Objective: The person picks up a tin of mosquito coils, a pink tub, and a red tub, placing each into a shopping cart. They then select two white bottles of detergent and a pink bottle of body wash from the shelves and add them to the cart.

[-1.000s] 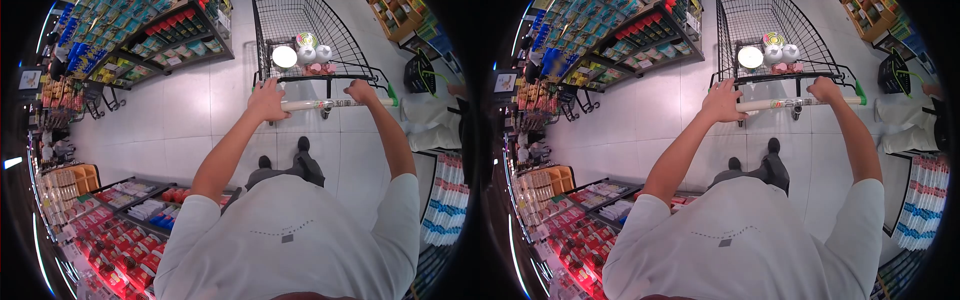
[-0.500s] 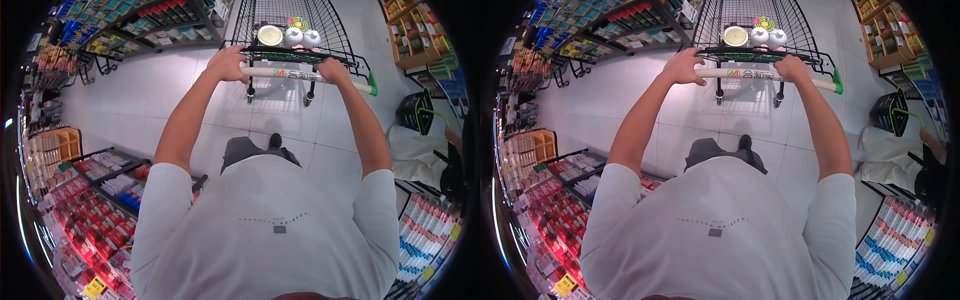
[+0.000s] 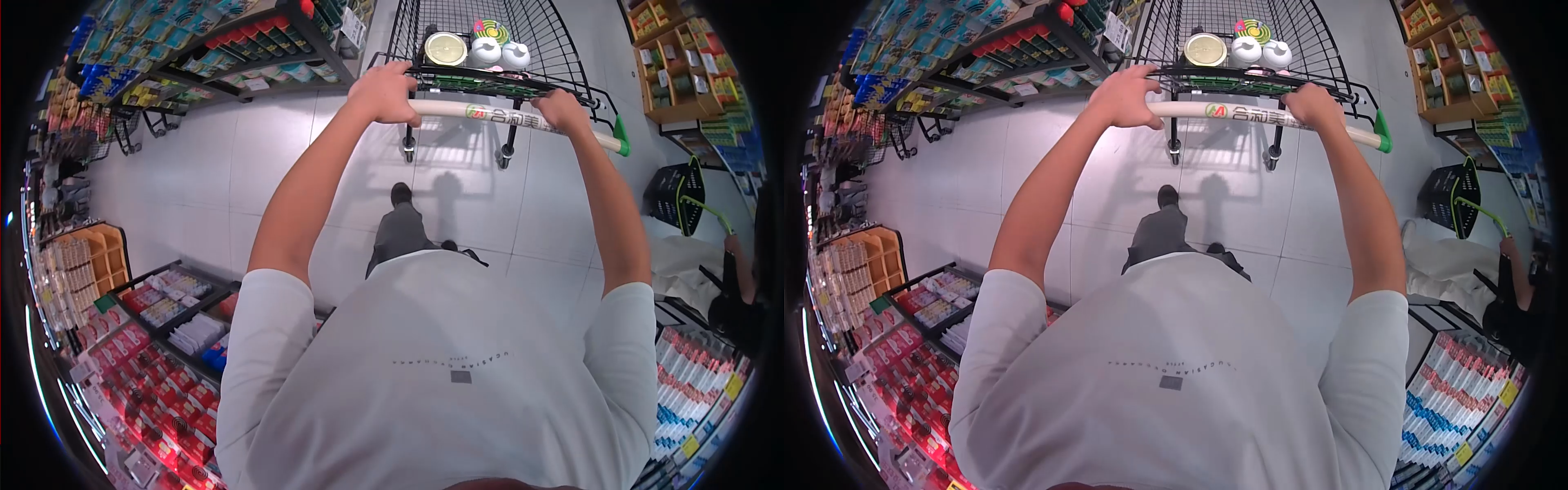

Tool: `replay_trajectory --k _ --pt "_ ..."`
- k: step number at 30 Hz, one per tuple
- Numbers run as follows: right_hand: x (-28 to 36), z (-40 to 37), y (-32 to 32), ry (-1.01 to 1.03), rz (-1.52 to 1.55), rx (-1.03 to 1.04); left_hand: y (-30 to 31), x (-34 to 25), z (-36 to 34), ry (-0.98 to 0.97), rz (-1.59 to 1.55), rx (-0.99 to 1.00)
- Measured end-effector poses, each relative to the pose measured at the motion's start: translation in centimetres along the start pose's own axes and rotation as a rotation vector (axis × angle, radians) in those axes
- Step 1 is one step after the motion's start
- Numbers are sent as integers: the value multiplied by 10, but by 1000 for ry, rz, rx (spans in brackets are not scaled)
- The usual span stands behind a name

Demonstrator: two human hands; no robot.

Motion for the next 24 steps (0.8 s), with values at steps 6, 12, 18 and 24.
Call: replay_trajectory --k 6,12,18,24 --pt "24 40 37 -54 69 -19 27 31 57 -40 34 1" --pt "35 82 63 -150 60 -65 45 51 106 -57 37 49" --pt "40 132 88 -112 69 -33 64 64 159 -60 20 43" --pt "38 189 116 -79 64 7 81 71 217 -45 25 29"
Point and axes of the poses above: each hand's wrist, its own z-axis towards the middle knuckle, its own y-axis out of the back of the hand, x = y × z, the point moved 6 cm from there along z, towards the middle knuckle, and after that the axes turned 1 degree about -y, right-handed, at the moved point
